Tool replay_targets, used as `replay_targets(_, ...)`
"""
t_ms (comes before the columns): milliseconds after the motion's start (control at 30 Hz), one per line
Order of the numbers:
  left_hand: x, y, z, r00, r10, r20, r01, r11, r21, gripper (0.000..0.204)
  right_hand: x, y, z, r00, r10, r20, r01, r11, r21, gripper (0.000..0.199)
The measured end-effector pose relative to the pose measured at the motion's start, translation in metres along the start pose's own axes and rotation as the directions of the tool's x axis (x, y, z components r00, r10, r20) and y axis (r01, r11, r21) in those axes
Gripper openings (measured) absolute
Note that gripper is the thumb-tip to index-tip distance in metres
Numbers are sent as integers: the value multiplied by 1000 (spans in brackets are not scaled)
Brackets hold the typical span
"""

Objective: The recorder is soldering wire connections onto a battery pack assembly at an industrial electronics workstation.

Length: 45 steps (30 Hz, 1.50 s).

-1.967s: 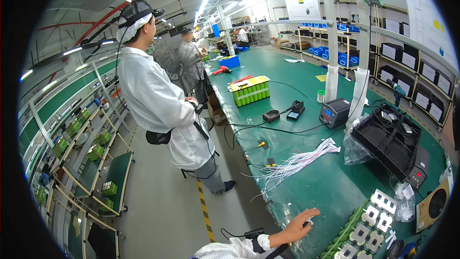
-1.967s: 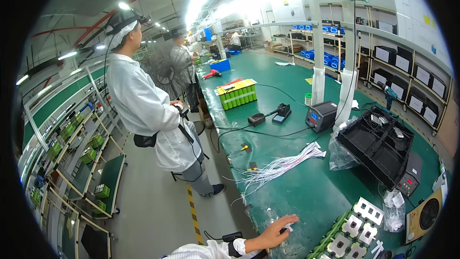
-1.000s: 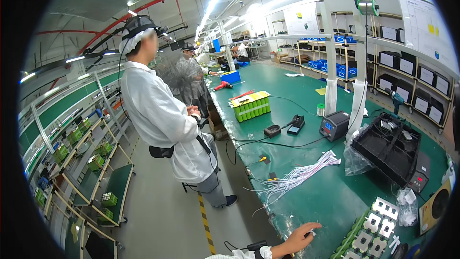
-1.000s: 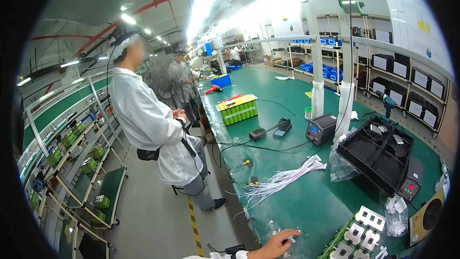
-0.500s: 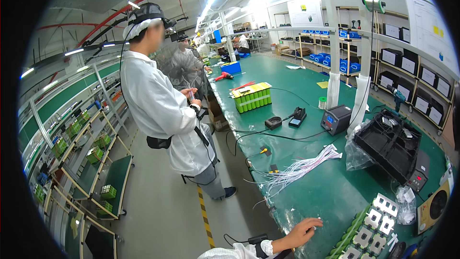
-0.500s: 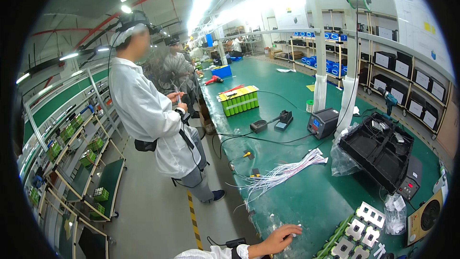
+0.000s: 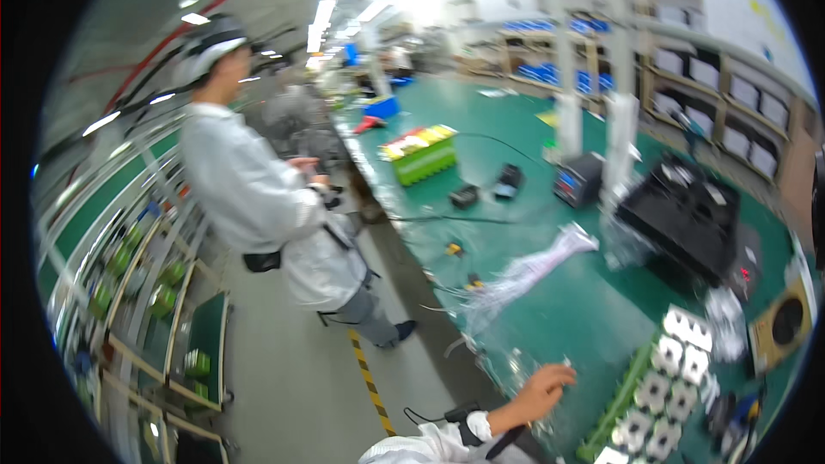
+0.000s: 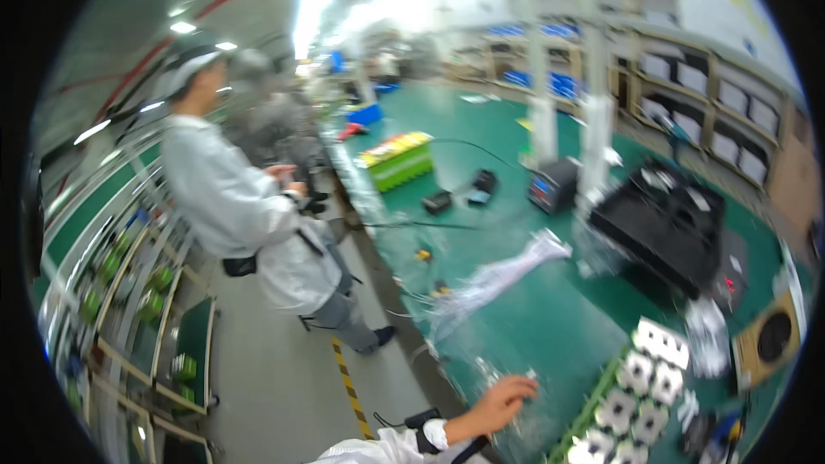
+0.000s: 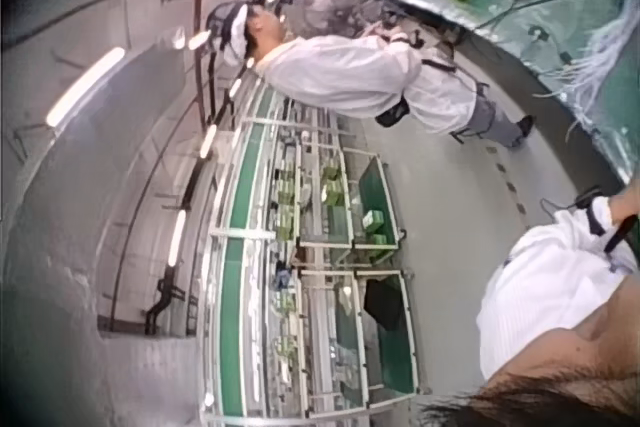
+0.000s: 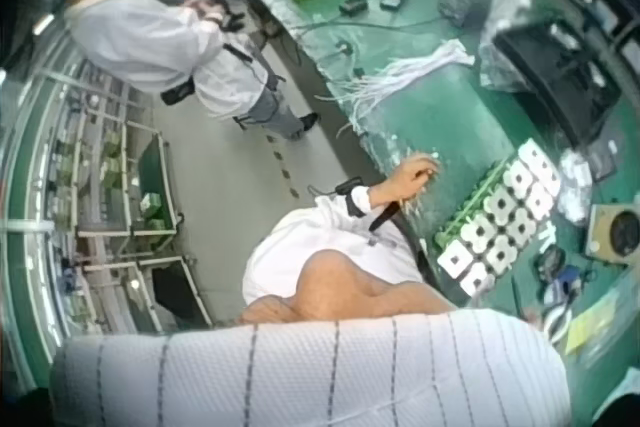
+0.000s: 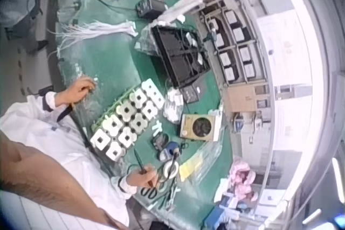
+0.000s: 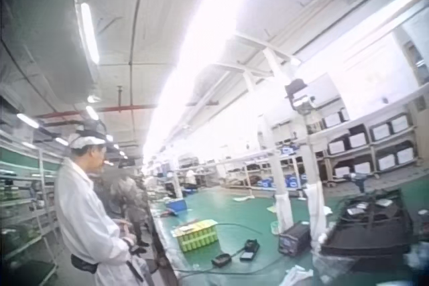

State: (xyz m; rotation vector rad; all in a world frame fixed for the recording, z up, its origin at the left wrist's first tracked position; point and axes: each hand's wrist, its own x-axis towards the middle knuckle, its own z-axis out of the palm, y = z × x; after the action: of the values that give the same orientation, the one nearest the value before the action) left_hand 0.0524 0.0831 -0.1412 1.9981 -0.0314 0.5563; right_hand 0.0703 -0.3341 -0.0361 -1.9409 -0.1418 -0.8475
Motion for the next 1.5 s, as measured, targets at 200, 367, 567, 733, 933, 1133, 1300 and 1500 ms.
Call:
replay_targets(200, 1, 6, -2, 998, 10, -63, -6, 998, 62, 32, -21, -43, -4, 995, -57, -88, 76, 969, 235, 38)
replay_targets(367, 10, 8, 1, 997, -22, -73, 23, 1000, 12, 26, -7, -81, -3, 975, -195, 106, 153, 936, 315, 27)
replay_targets(567, 9, 12, 3, 997, -21, -73, 21, 1000, 8, 22, -9, -81, -8, 946, -204, 251, 140, 957, 254, 17)
replay_targets(733, 8, 11, 3, 997, -47, -57, 47, 999, 0, 21, -11, -76, -3, 916, -204, 346, 130, 966, 225, 12)
replay_targets(933, 7, 12, 3, 996, -64, -54, 65, 998, 14, 22, -10, -76, 3, 914, -215, 345, 140, 963, 231, 8)
replay_targets(1133, 8, 11, 2, 996, -66, -51, 67, 998, 12, 22, -12, -73, 5, 913, -212, 349, 142, 966, 217, 9)
replay_targets(1300, 8, 10, 3, 997, -53, -61, 55, 998, 30, 22, -12, -73, 6, 931, -198, 307, 123, 961, 248, 10)
replay_targets(1500, 9, 12, 2, 996, -73, -41, 74, 997, 22, 21, -10, -74, 8, 962, -138, 238, 85, 972, 220, 17)
